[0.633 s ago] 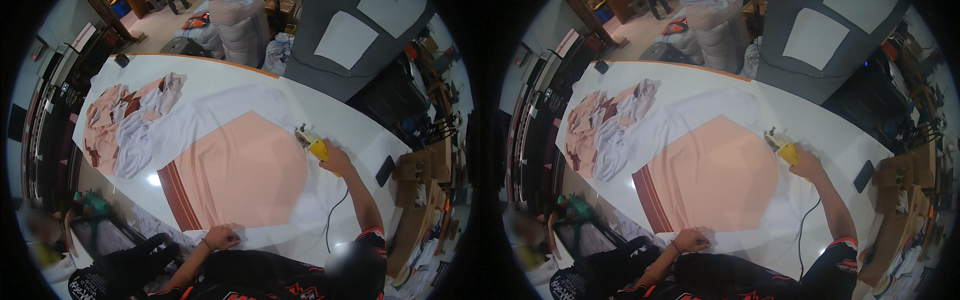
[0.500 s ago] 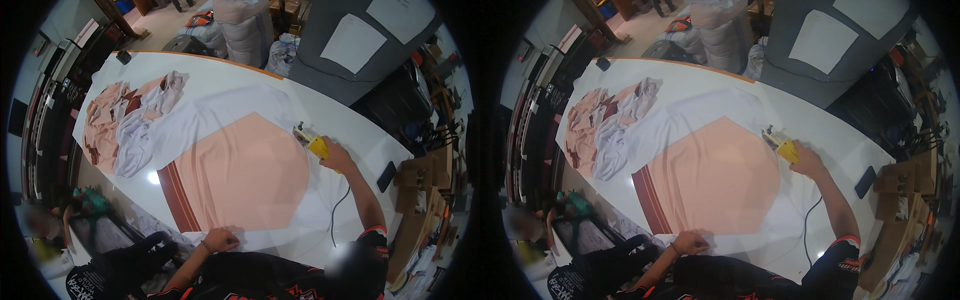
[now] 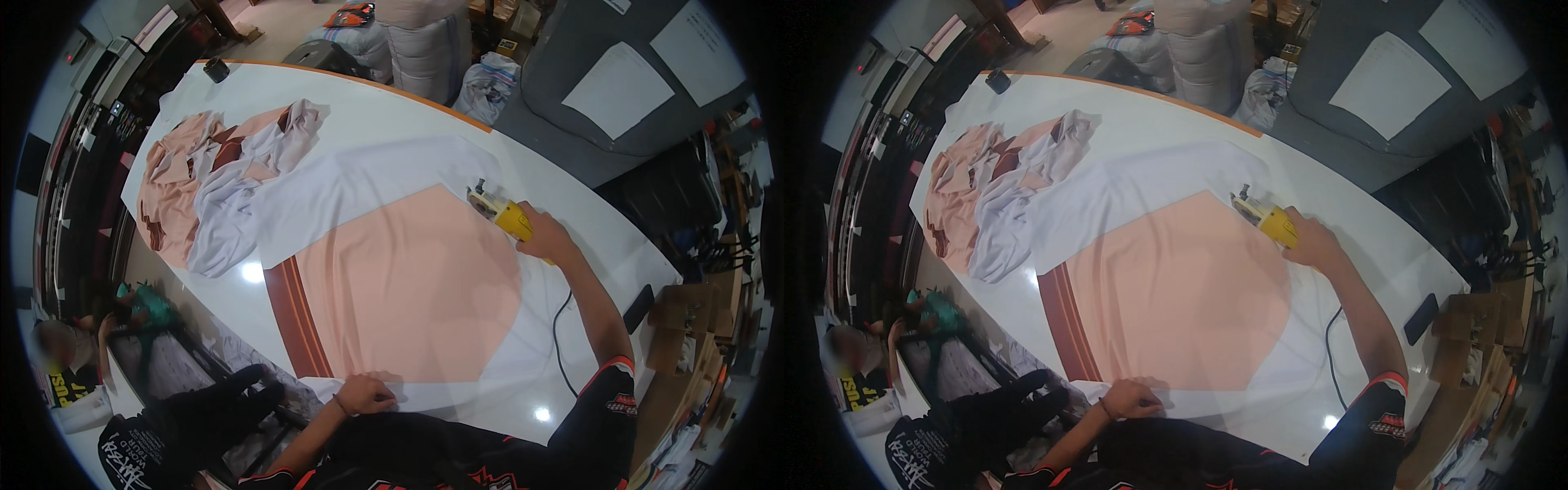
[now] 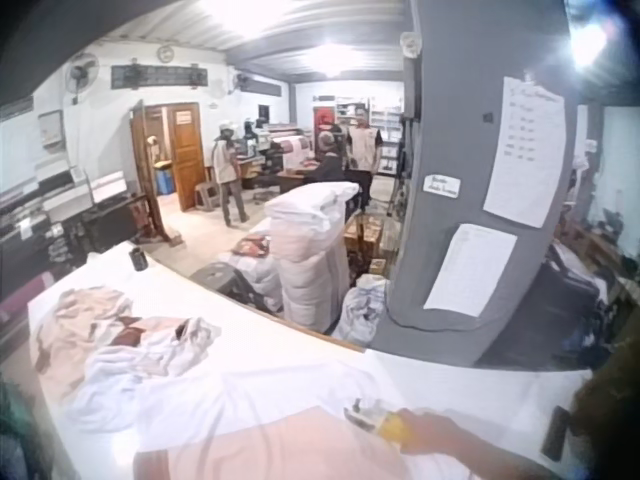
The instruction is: The person uses a yellow electric fabric cutter to cut a large piece of peach-colored fabric with a maroon border on a white table. They repeatedly align the fabric, cut along its edges, and move the cut pieces aside while continuing to cut additional sections.
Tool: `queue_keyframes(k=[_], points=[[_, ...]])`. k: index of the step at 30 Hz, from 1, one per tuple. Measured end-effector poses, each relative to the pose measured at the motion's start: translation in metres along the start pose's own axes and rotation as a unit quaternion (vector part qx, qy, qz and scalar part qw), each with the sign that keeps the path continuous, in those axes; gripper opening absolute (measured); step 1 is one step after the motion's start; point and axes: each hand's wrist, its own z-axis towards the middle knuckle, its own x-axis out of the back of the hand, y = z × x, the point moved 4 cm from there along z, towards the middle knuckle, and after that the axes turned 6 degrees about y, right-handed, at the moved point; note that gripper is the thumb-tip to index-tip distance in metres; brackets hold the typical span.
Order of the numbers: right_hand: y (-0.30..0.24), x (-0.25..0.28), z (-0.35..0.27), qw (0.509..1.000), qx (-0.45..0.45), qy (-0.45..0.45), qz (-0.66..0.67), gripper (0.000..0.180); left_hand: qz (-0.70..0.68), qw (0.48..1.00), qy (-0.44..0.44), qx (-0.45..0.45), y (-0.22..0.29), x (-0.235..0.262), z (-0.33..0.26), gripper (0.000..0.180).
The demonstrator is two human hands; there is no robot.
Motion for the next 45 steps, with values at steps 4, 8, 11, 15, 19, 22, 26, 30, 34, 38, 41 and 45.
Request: queue_keyframes(k=[4,8,11,15,19,22,26,30,34,38,41,45], points=[[-0.022,0.004,0.016,1.0,0.011,0.0,-0.005,0.086,-0.017,1.0,0.019,-0.009,-0.001,0.0,0.0,0.025],[-0.033,-0.002,0.031,1.0,0.02,0.016,0.007,0.089,-0.016,1.0,0.008,-0.004,-0.002,-0.001,0.001,0.023],[-0.046,-0.005,0.037,0.999,0.019,0.031,0.02,0.09,0.006,0.998,-0.046,0.03,0.005,0.006,0.002,0.02],[-0.074,-0.004,0.051,0.999,-0.009,0.035,0.018,0.086,0.0,1.0,-0.003,-0.018,0.0,0.0,-0.001,0.021],[-0.09,-0.003,0.059,0.998,-0.027,0.05,0.039,0.077,-0.001,0.999,0.014,-0.049,-0.002,-0.001,0.0,0.023],[-0.089,-0.004,0.04,0.991,-0.038,0.118,0.044,0.069,0.007,0.999,-0.01,-0.038,-0.005,0.001,0.003,0.025],[-0.05,-0.003,-0.038,0.981,-0.049,0.081,0.17,0.06,-0.017,0.999,0.001,-0.048,-0.011,-0.001,-0.002,0.025],[0.004,-0.022,-0.164,0.942,-0.13,0.084,0.296,0.053,-0.015,0.997,0.004,-0.075,-0.01,-0.002,0.0,0.025],[0.034,-0.056,-0.297,0.848,-0.269,0.089,0.447,0.04,0.028,0.996,-0.044,-0.068,0.002,0.003,0.006,0.027],[0.071,-0.121,-0.418,0.759,-0.364,0.178,0.51,0.038,0.073,0.977,-0.044,-0.194,0.03,-0.007,0.046,0.03],[0.081,-0.166,-0.474,0.691,-0.403,0.222,0.558,0.038,0.118,0.96,-0.039,-0.25,0.092,-0.005,0.088,0.038],[0.085,-0.226,-0.508,0.593,-0.436,0.28,0.616,0.034,0.173,0.934,-0.044,-0.309,0.16,-0.037,0.144,0.056]])
